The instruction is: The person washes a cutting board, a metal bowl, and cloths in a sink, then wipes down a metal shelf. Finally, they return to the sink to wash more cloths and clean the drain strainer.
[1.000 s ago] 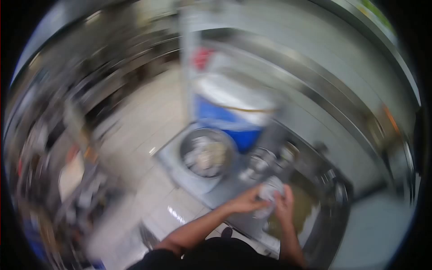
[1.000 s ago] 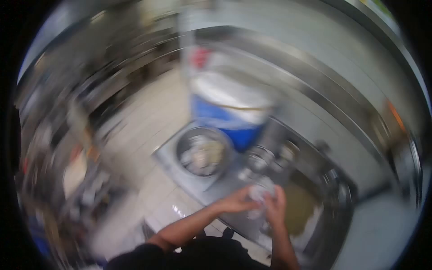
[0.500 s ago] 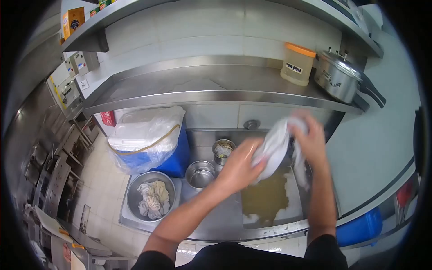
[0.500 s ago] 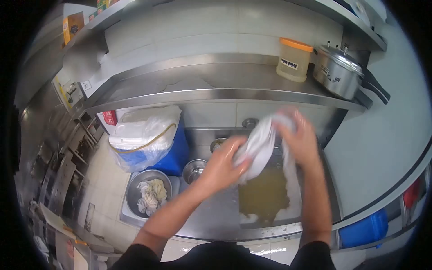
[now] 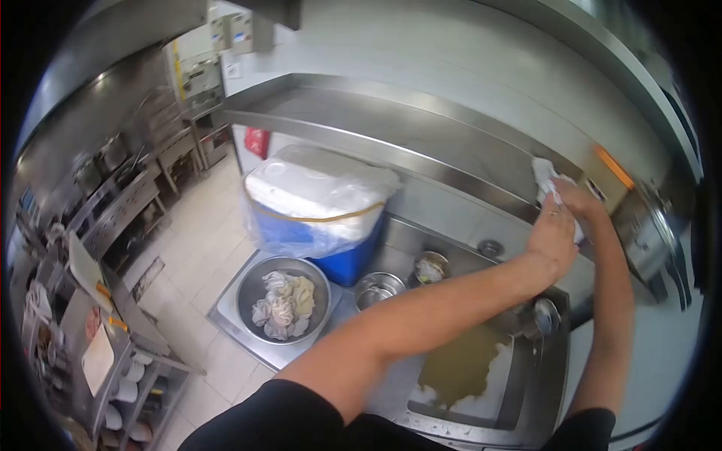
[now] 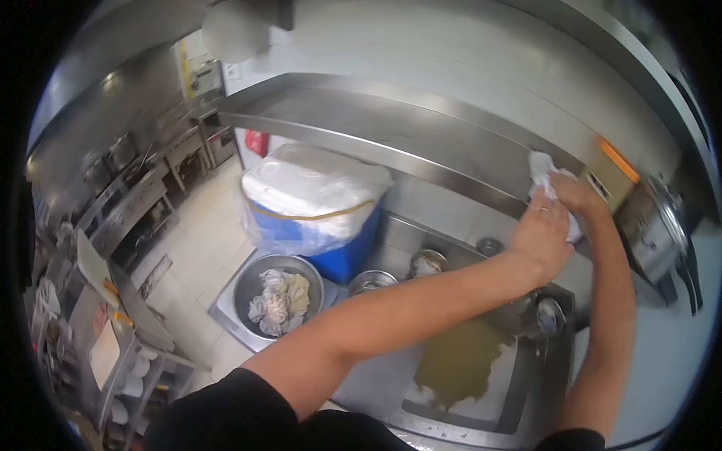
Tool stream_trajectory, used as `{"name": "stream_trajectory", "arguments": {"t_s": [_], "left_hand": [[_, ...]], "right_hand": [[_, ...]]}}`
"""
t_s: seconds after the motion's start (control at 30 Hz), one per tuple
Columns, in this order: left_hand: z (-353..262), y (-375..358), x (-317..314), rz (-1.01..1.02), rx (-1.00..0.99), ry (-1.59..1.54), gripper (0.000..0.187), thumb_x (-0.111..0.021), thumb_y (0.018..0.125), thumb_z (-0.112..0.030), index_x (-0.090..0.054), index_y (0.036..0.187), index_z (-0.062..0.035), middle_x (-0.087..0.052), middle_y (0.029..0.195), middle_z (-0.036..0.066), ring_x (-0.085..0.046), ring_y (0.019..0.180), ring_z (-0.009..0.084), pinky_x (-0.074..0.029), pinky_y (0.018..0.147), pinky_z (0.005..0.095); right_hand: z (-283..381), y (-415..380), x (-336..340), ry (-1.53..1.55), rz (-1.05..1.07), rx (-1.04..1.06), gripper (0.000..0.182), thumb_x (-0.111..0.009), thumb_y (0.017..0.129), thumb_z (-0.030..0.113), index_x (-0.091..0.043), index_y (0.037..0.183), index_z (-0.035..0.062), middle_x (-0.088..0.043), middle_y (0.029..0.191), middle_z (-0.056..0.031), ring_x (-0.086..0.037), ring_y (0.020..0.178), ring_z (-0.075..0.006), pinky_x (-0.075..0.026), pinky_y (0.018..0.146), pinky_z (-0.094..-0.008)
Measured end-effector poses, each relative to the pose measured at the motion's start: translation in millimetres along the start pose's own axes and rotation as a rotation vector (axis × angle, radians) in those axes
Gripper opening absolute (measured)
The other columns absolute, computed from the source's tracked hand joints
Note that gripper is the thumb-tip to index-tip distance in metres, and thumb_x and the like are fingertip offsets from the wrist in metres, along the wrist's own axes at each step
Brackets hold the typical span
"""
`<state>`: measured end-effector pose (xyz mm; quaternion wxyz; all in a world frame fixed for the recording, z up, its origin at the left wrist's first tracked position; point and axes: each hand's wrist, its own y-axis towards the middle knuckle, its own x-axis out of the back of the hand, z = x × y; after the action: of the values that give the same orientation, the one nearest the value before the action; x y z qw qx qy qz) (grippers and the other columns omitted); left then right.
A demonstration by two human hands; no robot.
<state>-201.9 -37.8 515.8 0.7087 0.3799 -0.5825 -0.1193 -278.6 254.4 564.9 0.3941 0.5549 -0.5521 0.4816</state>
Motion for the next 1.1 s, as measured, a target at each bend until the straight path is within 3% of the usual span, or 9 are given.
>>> {"name": "stream_trajectory", "arguments": {"t_s": [0.03, 0.13, 0.23, 0.37, 0.5, 0.67, 0.8, 0.87, 1.1], "left_hand": [[15.5, 8.1, 1.6, 0.189, -0.017, 0.018, 0.053, -0.048, 0.099, -0.043, -0.065, 0.128, -0.0017, -0.062, 0.133, 0.015, -0.05, 0.133, 0.0307, -0.013, 0.122, 0.0552], [47.3, -1.7, 42.0, 0.266, 0.015, -0.012, 0.049, -0.046, 0.101, -0.044, -0.072, 0.118, -0.0054, -0.069, 0.122, 0.011, -0.051, 0.133, 0.0259, -0.011, 0.123, 0.054], [86.1, -16.5, 35.9, 0.033, 0.032, 0.016, 0.048, -0.043, 0.102, -0.042, -0.075, 0.111, -0.0077, -0.073, 0.11, 0.01, -0.059, 0.123, 0.0267, -0.01, 0.123, 0.0549], [183.0, -58.9, 79.7, 0.126, 0.036, 0.005, 0.047, -0.041, 0.103, -0.038, -0.076, 0.108, -0.0068, -0.075, 0.098, 0.01, -0.069, 0.103, 0.0292, -0.009, 0.122, 0.0565], [292.9, -113.7, 128.4, 0.119, 0.159, 0.011, 0.047, -0.04, 0.102, -0.036, -0.076, 0.097, -0.006, -0.074, 0.088, 0.014, -0.071, 0.093, 0.0303, -0.008, 0.122, 0.0591], [414.6, -178.3, 180.4, 0.028, 0.275, 0.276, 0.048, -0.041, 0.1, -0.035, -0.075, 0.086, -0.0049, -0.073, 0.085, 0.017, -0.071, 0.092, 0.0316, -0.008, 0.122, 0.0604], [527.5, -229.6, 211.7, -0.039, 0.418, 0.489, 0.047, -0.042, 0.098, -0.034, -0.076, 0.085, -0.0038, -0.073, 0.084, 0.018, -0.068, 0.106, 0.0312, -0.009, 0.121, 0.0596], [563.8, -248.2, 214.0, -0.123, 0.418, 0.55, 0.046, -0.042, 0.097, -0.033, -0.076, 0.086, -0.0043, -0.073, 0.086, 0.017, -0.066, 0.107, 0.0306, -0.016, 0.12, 0.0571], [589.6, -246.0, 235.8, 0.114, 0.572, 0.491, 0.046, -0.039, 0.097, -0.031, -0.076, 0.091, -0.0048, -0.074, 0.094, 0.013, -0.065, 0.101, 0.0286, -0.035, 0.106, 0.0463]], "right_hand": [[14.1, -7.6, -3.4, 0.271, -0.118, -0.184, 0.06, -0.049, 0.1, 0.03, -0.039, 0.148, -0.0037, -0.036, 0.155, -0.0279, -0.032, 0.147, -0.0385, -0.025, 0.121, -0.0414], [34.4, -6.0, 11.1, -0.08, 0.046, -0.12, 0.063, -0.045, 0.102, 0.031, -0.031, 0.153, -0.002, -0.033, 0.157, -0.0277, -0.03, 0.148, -0.0368, -0.021, 0.123, -0.0402], [100.9, 12.4, 42.5, -0.124, 0.096, 0.047, 0.056, -0.036, 0.106, 0.032, -0.038, 0.147, -0.0045, -0.033, 0.156, -0.0296, -0.031, 0.146, -0.0412, -0.025, 0.121, -0.0422], [143.3, 84.9, 42.3, 0.209, -0.048, -0.075, 0.072, -0.035, 0.104, 0.05, -0.038, 0.145, -0.0082, -0.035, 0.154, -0.0306, -0.033, 0.145, -0.0414, -0.027, 0.119, -0.0436], [301.6, 171.4, 105.8, 0.249, -0.002, -0.174, 0.08, -0.027, 0.104, 0.058, -0.041, 0.143, -0.0105, -0.044, 0.148, -0.0311, -0.042, 0.138, -0.0422, -0.033, 0.115, -0.0446], [402.7, 316.0, 138.8, 0.177, 0.075, -0.012, 0.073, -0.027, 0.104, 0.054, -0.056, 0.133, -0.006, -0.057, 0.137, -0.027, -0.055, 0.127, -0.0394, -0.039, 0.11, -0.0458], [538.4, 401.3, 193.4, 0.348, 0.211, 0.023, 0.061, -0.029, 0.103, 0.045, -0.059, 0.134, 0.0016, -0.059, 0.139, -0.0202, -0.057, 0.125, -0.0328, -0.04, 0.106, -0.0464], [554.5, 470.3, 182.1, 0.205, -0.015, 0.263, 0.055, -0.032, 0.103, 0.039, -0.059, 0.132, -0.0002, -0.058, 0.139, -0.0202, -0.056, 0.124, -0.0313, -0.038, 0.107, -0.0447], [602.5, 529.1, 207.1, 0.166, -0.075, 0.217, 0.051, -0.035, 0.1, 0.034, -0.057, 0.136, 0.0058, -0.055, 0.145, -0.0176, -0.053, 0.13, -0.0325, -0.038, 0.109, -0.0434]]}}
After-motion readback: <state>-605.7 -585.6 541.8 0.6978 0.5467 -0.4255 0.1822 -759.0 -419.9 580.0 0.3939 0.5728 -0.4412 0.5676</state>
